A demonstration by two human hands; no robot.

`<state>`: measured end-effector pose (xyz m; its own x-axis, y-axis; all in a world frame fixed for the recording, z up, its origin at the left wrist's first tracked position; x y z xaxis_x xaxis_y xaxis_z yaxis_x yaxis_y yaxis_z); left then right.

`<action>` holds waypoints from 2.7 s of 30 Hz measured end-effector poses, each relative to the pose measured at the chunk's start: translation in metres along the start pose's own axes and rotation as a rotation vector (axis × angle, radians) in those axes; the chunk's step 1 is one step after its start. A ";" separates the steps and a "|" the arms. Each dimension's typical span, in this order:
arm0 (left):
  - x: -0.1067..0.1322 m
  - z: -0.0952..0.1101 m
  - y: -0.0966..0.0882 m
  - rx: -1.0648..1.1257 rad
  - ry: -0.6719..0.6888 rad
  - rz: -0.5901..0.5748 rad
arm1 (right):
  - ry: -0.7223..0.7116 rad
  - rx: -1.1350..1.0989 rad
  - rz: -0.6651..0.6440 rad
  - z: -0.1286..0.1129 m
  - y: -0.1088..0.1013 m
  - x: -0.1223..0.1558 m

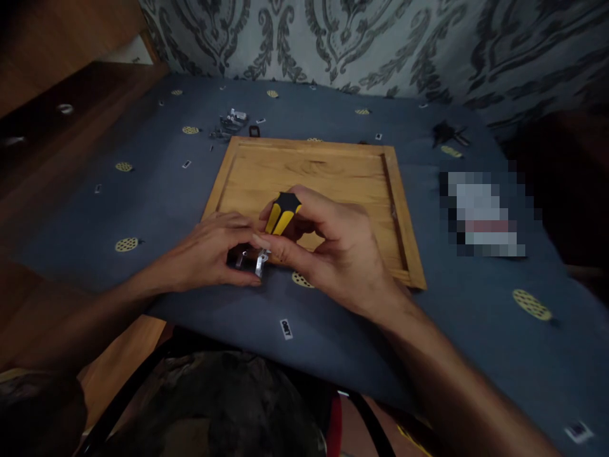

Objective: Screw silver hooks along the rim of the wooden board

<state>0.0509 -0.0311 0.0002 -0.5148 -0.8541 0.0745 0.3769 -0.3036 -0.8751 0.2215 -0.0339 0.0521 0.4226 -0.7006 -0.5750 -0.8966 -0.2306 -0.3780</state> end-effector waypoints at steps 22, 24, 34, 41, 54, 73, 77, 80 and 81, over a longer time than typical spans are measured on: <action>-0.001 0.001 0.000 -0.001 -0.005 -0.003 | -0.018 0.119 0.091 0.007 -0.006 0.006; 0.000 0.001 -0.001 0.002 -0.005 0.001 | -0.037 0.149 0.104 0.006 -0.006 0.007; -0.001 0.003 -0.002 0.014 -0.028 -0.014 | -0.124 0.170 0.137 -0.002 -0.005 0.004; -0.002 0.003 -0.001 0.020 -0.011 -0.007 | -0.065 0.205 0.131 0.003 -0.004 0.010; -0.001 -0.001 -0.001 0.038 0.002 -0.004 | -0.140 0.327 0.299 -0.015 -0.009 0.012; -0.001 0.001 -0.001 0.028 0.010 0.004 | -0.013 0.267 0.229 0.002 -0.006 0.014; -0.001 0.002 -0.001 0.033 0.004 0.005 | 0.005 0.256 0.234 0.004 -0.006 0.014; -0.001 0.002 -0.002 0.035 -0.004 -0.004 | 0.016 0.251 0.226 0.004 -0.004 0.014; -0.001 0.002 -0.002 0.036 -0.006 -0.009 | 0.014 0.252 0.226 0.004 -0.004 0.014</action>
<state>0.0526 -0.0306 0.0026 -0.5135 -0.8538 0.0854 0.4001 -0.3263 -0.8564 0.2315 -0.0401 0.0431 0.2134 -0.7245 -0.6554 -0.9057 0.1049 -0.4108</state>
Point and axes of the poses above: each hand's wrist, its own x-axis away from the middle knuckle, its own y-axis out of the palm, z = x × y, the point moved 6 cm from there along -x, towards the middle knuckle, and after that the axes turned 11 degrees about -y, right-handed, at the moved point
